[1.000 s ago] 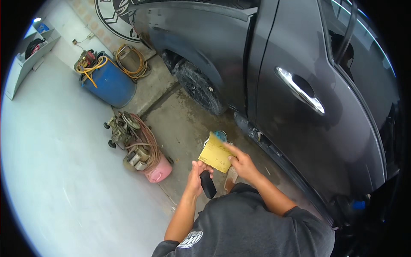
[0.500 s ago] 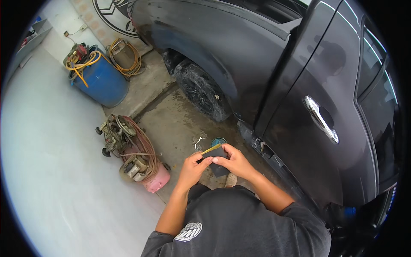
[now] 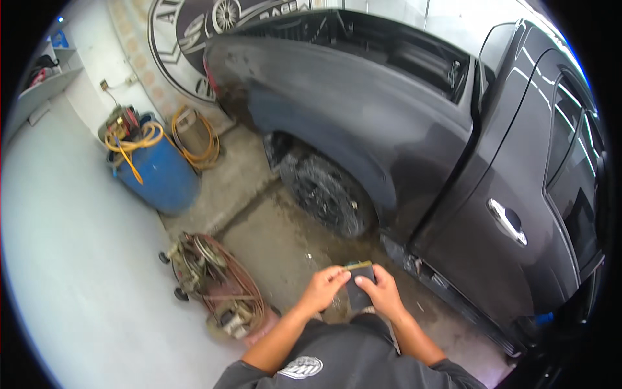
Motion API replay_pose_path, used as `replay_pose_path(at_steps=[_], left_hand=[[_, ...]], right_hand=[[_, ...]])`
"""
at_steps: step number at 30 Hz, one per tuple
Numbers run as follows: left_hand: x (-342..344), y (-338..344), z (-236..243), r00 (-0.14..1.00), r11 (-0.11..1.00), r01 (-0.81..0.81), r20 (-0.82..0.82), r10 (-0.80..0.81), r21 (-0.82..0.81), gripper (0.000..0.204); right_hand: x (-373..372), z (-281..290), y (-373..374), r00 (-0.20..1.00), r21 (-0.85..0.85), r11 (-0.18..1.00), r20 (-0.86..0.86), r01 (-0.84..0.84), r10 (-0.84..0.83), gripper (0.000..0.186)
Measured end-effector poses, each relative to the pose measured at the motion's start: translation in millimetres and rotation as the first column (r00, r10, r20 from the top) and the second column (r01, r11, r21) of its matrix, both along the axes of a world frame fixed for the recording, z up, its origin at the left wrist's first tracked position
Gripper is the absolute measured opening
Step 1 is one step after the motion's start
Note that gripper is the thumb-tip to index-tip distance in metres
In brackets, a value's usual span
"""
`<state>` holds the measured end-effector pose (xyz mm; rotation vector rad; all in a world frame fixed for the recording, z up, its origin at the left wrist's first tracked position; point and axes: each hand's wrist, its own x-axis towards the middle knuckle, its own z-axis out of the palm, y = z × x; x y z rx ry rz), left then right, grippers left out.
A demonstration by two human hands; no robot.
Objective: The person sands a car fender with a sanding block and water, periodically wiping the surface with a cloth and replacing the sandpaper.
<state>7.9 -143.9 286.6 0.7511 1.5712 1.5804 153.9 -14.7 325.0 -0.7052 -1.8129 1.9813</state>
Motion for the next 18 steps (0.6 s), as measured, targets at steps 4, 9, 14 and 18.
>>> replay_pose_path(at_steps=[4, 9, 14, 18], left_hand=[[-12, -2, -4, 0.994, 0.997, 0.071, -0.084, -0.072, -0.020, 0.034], [-15, 4, 5, 0.993, 0.995, 0.092, -0.072, -0.090, 0.032, 0.032], [-20, 2, 8, 0.970, 0.986, 0.155, -0.179, -0.163, -0.057, 0.030], [-14, 8, 28, 0.935, 0.978, 0.209, -0.289, -0.207, -0.024, 0.029]], right_hand=[[-2, -9, -11, 0.997, 0.011, 0.997, 0.008, 0.076, -0.076, 0.022], [-2, -10, -13, 0.993, -0.001, 0.993, -0.022, 0.118, -0.118, 0.023], [0, -5, -15, 0.995, -0.059, 0.995, -0.058, 0.081, -0.085, 0.022], [17, -15, 2, 0.987, 0.063, 0.987, 0.056, 0.145, -0.149, 0.023]])
